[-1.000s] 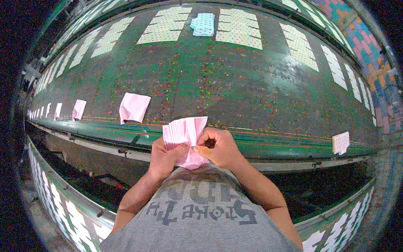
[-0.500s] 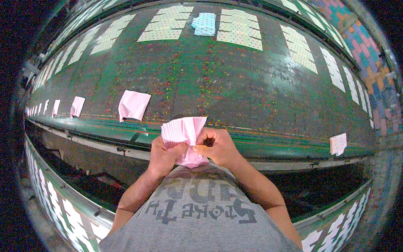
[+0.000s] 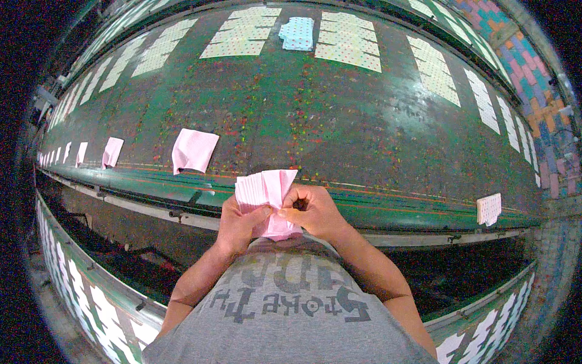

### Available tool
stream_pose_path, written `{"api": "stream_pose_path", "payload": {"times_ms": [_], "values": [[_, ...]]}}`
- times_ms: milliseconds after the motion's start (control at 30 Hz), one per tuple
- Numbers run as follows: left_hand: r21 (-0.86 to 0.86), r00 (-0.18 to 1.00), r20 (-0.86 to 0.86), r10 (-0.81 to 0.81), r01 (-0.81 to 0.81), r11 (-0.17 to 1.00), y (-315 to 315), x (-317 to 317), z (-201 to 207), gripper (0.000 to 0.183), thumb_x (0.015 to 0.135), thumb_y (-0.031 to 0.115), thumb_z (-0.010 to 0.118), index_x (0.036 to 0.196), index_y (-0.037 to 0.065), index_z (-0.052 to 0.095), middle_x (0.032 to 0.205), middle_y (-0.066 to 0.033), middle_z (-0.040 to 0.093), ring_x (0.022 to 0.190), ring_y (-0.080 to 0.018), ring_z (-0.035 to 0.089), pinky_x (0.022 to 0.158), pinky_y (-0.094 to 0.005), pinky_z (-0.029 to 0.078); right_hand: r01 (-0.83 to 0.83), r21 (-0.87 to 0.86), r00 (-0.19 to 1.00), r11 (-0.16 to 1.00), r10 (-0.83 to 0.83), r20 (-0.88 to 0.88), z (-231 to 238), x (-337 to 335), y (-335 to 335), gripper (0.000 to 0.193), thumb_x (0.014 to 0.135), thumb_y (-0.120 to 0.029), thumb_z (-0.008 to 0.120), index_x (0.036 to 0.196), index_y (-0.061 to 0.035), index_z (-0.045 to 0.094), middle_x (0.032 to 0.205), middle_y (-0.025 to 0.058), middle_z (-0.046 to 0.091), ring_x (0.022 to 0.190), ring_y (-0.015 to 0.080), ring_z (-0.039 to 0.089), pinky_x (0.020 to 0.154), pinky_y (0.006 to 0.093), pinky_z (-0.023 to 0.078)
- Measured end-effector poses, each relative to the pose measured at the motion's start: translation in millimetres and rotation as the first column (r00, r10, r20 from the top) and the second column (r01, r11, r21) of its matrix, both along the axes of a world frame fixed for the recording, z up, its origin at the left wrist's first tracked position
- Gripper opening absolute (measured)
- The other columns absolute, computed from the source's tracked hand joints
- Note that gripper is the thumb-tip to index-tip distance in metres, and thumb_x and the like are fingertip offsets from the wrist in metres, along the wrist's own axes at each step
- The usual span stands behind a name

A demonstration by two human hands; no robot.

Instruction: The person repeatedly picks up pink and patterned tissue sheets from a green conveyor belt, folds them by hand, and places them back onto the belt. The person handles the tissues one at a time, folding them into smaller stacks and arranging them along the moving belt.

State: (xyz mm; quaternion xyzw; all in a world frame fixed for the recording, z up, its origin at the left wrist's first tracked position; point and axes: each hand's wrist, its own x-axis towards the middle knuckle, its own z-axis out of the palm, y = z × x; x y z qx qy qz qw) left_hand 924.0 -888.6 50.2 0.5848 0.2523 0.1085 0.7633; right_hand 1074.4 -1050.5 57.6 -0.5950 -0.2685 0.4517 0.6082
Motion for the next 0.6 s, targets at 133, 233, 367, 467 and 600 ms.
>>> {"api": "stream_pose_path", "payload": {"times_ms": [133, 233, 367, 467, 600], "values": [[-0.124, 0.998, 0.038, 0.041, -0.036, 0.992, -1, 1, -1, 0.033, 0.091, -0.001, 0.074, 0.123, 0.000, 0.070, 0.111, -0.0069, 0.076, 0.097, -0.0163, 0.073, 0.087, -0.0351, 0.059, 0.086, 0.095, 0.993, 0.992, -0.077, -0.092, -12, 0, -3, 0.012, 0.093, -0.004, 0.078, 0.088, -0.0054, 0.067, 0.084, -0.0036, 0.064, 0.073, 0.0059, 0.058, 0.065, 0.0254, 0.047], [-0.140, 0.995, 0.036, 0.098, -0.092, 0.986, 1, 3, -1, 0.034, 0.090, -0.003, 0.072, 0.124, -0.001, 0.069, 0.112, -0.0086, 0.076, 0.097, -0.0188, 0.074, 0.087, -0.0360, 0.060, 0.144, 0.159, 0.985, 0.977, -0.127, -0.115, -26, 1, -3, 0.011, 0.093, -0.003, 0.077, 0.090, -0.0053, 0.067, 0.084, -0.0024, 0.065, 0.072, 0.0069, 0.058, 0.066, 0.0252, 0.048], [-0.194, 0.955, 0.012, 0.297, -0.289, 0.938, 25, -1, 0, 0.036, 0.090, 0.002, 0.071, 0.125, -0.003, 0.066, 0.111, -0.0108, 0.076, 0.094, -0.0226, 0.075, 0.088, -0.0365, 0.061, 0.320, 0.113, 0.943, 0.941, -0.306, -0.128, -39, 16, -10, 0.011, 0.091, 0.003, 0.075, 0.094, -0.0033, 0.067, 0.090, 0.0019, 0.066, 0.081, 0.0110, 0.062, 0.073, 0.0271, 0.051], [-0.371, 0.893, 0.199, 0.405, -0.314, 0.874, 68, -37, 5, 0.042, 0.093, 0.018, 0.070, 0.128, -0.003, 0.062, 0.116, -0.0139, 0.073, 0.104, -0.0275, 0.073, 0.094, -0.0450, 0.061, 0.527, 0.116, 0.849, 0.842, -0.513, -0.130, -30, 40, -25, 0.015, 0.089, 0.008, 0.073, 0.100, -0.0016, 0.069, 0.095, 0.0052, 0.068, 0.085, 0.0138, 0.066, 0.074, 0.0288, 0.054], [-0.041, 0.695, 0.594, 0.405, -0.477, 0.878, 118, -87, -10, 0.043, 0.095, 0.033, 0.066, 0.131, 0.009, 0.063, 0.129, -0.0179, 0.068, 0.117, -0.0348, 0.068, 0.098, -0.0573, 0.059, 0.662, 0.270, 0.730, 0.700, -0.683, -0.019, 17, 82, -65, 0.028, 0.088, 0.008, 0.071, 0.115, -0.0007, 0.072, 0.099, 0.0056, 0.071, 0.084, 0.0143, 0.067, 0.075, 0.0278, 0.056]]}}
